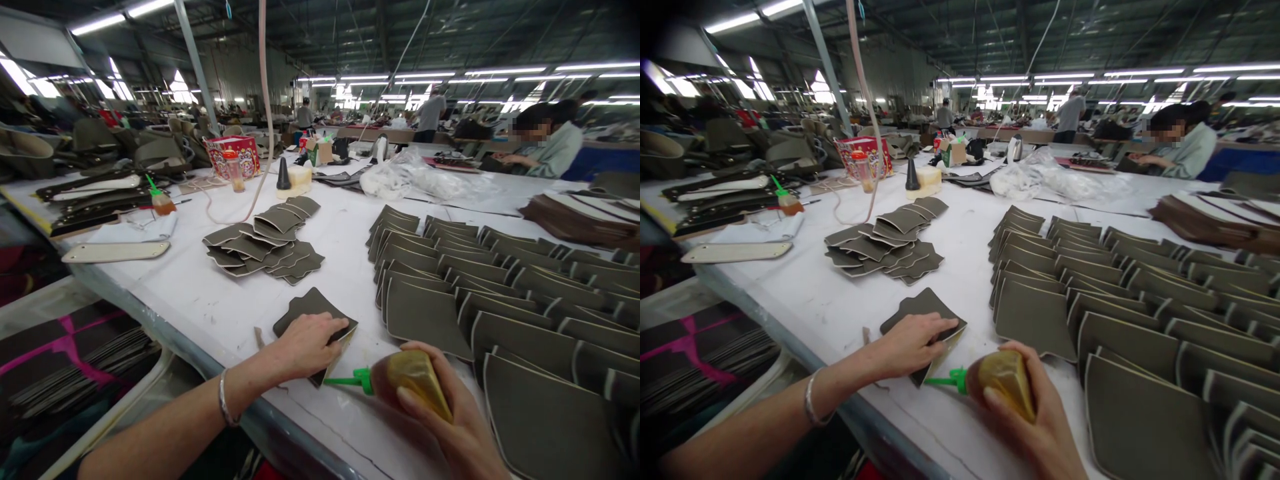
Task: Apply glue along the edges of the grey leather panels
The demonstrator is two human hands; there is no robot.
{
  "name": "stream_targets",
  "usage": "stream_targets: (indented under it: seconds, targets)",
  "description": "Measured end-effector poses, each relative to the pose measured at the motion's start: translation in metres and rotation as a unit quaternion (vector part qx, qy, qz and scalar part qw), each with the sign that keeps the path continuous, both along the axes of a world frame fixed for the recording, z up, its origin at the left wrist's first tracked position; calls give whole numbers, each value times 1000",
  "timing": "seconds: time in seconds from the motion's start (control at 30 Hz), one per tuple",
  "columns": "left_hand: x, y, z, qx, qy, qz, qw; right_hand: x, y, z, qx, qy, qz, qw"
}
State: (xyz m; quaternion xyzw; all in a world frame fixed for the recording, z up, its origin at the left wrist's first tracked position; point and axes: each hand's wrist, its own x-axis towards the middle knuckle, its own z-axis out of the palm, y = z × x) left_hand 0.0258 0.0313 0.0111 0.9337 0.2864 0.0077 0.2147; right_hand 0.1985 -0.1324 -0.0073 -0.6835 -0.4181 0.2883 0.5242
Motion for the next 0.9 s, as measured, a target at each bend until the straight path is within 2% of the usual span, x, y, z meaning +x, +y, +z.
stream_targets:
  seconds: [0.13,0.33,0.57,0.73,0.9]
  targets:
    - [0,0,0,-6,-9,5,1000,8,0,-4,8,-55,-40,998]
    - [2,0,-2,-7,-7,13,1000,4,-1,-2,-7,-24,15,1000]
    - [5,2,-3,-18,-10,10,1000,40,14,-4,40,-151,-52,986]
    - [6,3,-2,-25,-7,7,1000,36,13,-2,48,-190,-4,981]
    - [7,3,-3,-38,-15,9,999,35,14,-2,82,-236,-56,967]
